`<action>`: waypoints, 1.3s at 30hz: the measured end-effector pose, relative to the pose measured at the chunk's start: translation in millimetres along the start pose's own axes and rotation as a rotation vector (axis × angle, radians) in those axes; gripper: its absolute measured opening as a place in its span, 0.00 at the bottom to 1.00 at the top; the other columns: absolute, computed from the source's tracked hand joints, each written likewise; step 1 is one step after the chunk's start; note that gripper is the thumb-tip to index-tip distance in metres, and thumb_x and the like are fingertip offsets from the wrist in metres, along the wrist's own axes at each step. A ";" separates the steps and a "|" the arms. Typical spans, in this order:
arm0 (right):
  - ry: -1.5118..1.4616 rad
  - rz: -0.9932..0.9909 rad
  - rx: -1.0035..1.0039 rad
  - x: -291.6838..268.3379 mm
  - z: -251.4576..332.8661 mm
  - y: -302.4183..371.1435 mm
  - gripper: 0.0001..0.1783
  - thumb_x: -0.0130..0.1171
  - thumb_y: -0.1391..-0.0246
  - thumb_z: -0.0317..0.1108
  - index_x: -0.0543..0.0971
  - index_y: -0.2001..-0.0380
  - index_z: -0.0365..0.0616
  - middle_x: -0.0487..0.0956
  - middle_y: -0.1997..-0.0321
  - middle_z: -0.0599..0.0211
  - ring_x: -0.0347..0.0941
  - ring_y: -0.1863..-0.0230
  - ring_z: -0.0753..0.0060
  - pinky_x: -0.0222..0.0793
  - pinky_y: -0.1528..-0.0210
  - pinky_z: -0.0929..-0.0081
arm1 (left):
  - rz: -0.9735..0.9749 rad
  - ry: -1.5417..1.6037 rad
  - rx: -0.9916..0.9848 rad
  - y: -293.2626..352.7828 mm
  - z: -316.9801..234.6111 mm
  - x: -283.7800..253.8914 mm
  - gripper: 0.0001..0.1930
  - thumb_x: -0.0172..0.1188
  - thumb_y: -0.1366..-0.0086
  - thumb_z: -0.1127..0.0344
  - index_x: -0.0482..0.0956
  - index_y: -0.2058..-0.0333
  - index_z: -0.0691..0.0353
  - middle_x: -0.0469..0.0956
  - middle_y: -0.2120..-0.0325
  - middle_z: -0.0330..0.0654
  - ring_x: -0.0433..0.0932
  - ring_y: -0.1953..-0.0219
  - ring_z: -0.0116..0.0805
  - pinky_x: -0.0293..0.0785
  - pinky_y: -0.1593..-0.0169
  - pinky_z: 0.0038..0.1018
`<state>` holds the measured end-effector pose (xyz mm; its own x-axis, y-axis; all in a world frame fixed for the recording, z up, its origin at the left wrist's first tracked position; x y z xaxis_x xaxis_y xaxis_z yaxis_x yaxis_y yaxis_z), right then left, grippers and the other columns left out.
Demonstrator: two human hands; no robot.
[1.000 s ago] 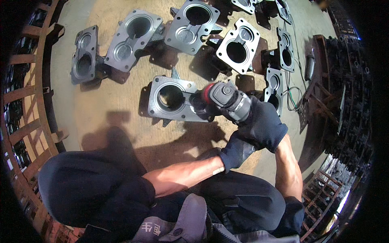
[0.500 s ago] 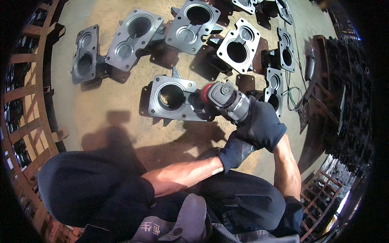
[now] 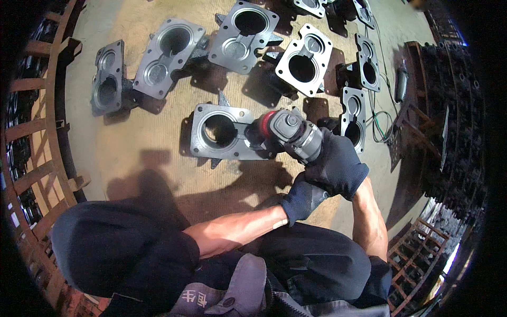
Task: The person uses a handheld angle grinder to smooth the inner surfaces of several metal cylinder blocks. They systematically move from one block to the next, repositioning each part as needed to access different areas.
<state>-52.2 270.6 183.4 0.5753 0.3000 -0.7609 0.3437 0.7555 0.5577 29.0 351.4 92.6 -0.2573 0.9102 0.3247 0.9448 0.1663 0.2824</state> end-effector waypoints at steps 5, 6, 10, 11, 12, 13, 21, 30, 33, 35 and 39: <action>-0.071 0.003 0.022 3.5 -12.3 15.5 0.31 0.72 0.67 0.44 0.75 0.59 0.38 0.81 0.67 0.42 0.79 0.61 0.38 0.76 0.59 0.58 | -0.155 0.319 0.064 10.2 -0.9 13.4 0.17 0.60 0.34 0.68 0.75 0.48 0.65 0.79 0.54 0.38 0.77 0.53 0.26 0.74 0.47 0.25; -0.054 0.035 0.055 6.5 -14.5 19.5 0.34 0.74 0.68 0.44 0.75 0.56 0.38 0.82 0.66 0.43 0.79 0.61 0.40 0.76 0.57 0.59 | -0.072 0.666 0.008 9.5 4.8 21.4 0.17 0.62 0.35 0.68 0.75 0.49 0.65 0.79 0.54 0.40 0.77 0.52 0.28 0.74 0.47 0.26; -0.155 -0.026 0.035 2.7 -16.2 18.9 0.34 0.74 0.69 0.43 0.76 0.58 0.36 0.82 0.66 0.44 0.80 0.61 0.40 0.76 0.57 0.60 | -0.084 0.113 0.042 6.7 -10.5 8.0 0.16 0.65 0.38 0.70 0.77 0.51 0.64 0.80 0.55 0.42 0.77 0.51 0.28 0.75 0.48 0.27; -0.131 -0.011 0.025 4.1 -15.1 11.1 0.33 0.74 0.69 0.43 0.76 0.58 0.37 0.82 0.66 0.43 0.79 0.60 0.40 0.76 0.57 0.60 | -0.082 0.049 0.054 6.3 -18.8 -3.3 0.15 0.66 0.38 0.70 0.78 0.52 0.63 0.80 0.55 0.42 0.77 0.51 0.28 0.75 0.49 0.27; -0.095 -0.001 0.032 1.6 -13.3 5.8 0.33 0.74 0.69 0.42 0.76 0.58 0.37 0.82 0.66 0.43 0.79 0.60 0.40 0.76 0.57 0.60 | -0.065 -0.003 0.075 6.4 -25.7 -6.7 0.15 0.66 0.39 0.70 0.79 0.53 0.63 0.81 0.56 0.42 0.77 0.52 0.28 0.75 0.49 0.26; -0.058 0.009 0.038 0.5 -10.8 3.5 0.32 0.74 0.69 0.42 0.76 0.58 0.37 0.82 0.67 0.43 0.79 0.60 0.40 0.76 0.57 0.59 | -0.087 0.106 0.047 4.7 -20.8 -7.0 0.14 0.66 0.39 0.70 0.79 0.54 0.63 0.81 0.56 0.42 0.77 0.52 0.28 0.75 0.49 0.26; -0.187 0.006 0.055 12.0 -19.1 31.6 0.35 0.76 0.71 0.43 0.76 0.57 0.38 0.82 0.64 0.44 0.80 0.59 0.42 0.76 0.57 0.59 | -0.107 0.331 -0.074 21.9 -6.7 15.0 0.13 0.63 0.37 0.72 0.79 0.54 0.66 0.79 0.55 0.39 0.76 0.51 0.26 0.74 0.47 0.25; -0.128 -0.031 0.074 -1.4 -11.0 10.9 0.33 0.74 0.69 0.40 0.75 0.57 0.36 0.82 0.63 0.42 0.79 0.57 0.41 0.76 0.56 0.60 | -0.090 0.235 -0.022 4.1 -10.3 -6.4 0.13 0.66 0.38 0.70 0.80 0.55 0.63 0.81 0.58 0.40 0.78 0.55 0.28 0.74 0.49 0.26; -0.183 -0.041 0.051 11.3 -22.6 30.0 0.35 0.75 0.69 0.43 0.75 0.56 0.37 0.82 0.63 0.42 0.79 0.57 0.41 0.76 0.56 0.58 | -0.130 0.165 0.019 15.8 -3.3 13.5 0.14 0.65 0.39 0.71 0.79 0.54 0.63 0.81 0.57 0.40 0.78 0.53 0.30 0.74 0.47 0.28; -0.080 0.081 0.130 22.5 -20.1 35.7 0.37 0.76 0.71 0.45 0.75 0.55 0.38 0.82 0.63 0.44 0.79 0.57 0.42 0.76 0.56 0.58 | -0.131 0.496 -0.019 21.3 34.3 37.1 0.16 0.67 0.40 0.71 0.79 0.54 0.65 0.81 0.58 0.42 0.78 0.53 0.31 0.74 0.47 0.29; -0.150 0.106 0.147 28.4 -23.6 47.6 0.39 0.77 0.72 0.46 0.75 0.55 0.38 0.82 0.61 0.45 0.79 0.56 0.42 0.76 0.55 0.59 | -0.101 0.684 -0.015 34.0 28.6 38.5 0.16 0.68 0.40 0.68 0.79 0.55 0.66 0.82 0.60 0.44 0.78 0.53 0.32 0.74 0.47 0.31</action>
<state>-37.1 328.8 180.5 0.7136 0.2750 -0.6443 0.3737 0.6285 0.6822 57.1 402.9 88.8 -0.4189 0.4456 0.7912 0.9078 0.2279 0.3522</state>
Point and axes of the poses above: each hand's wrist, its own y-axis away from the middle knuckle, its own x-axis out of the palm, z = x × y, the point moved 7 cm from there along -y, towards the middle knuckle
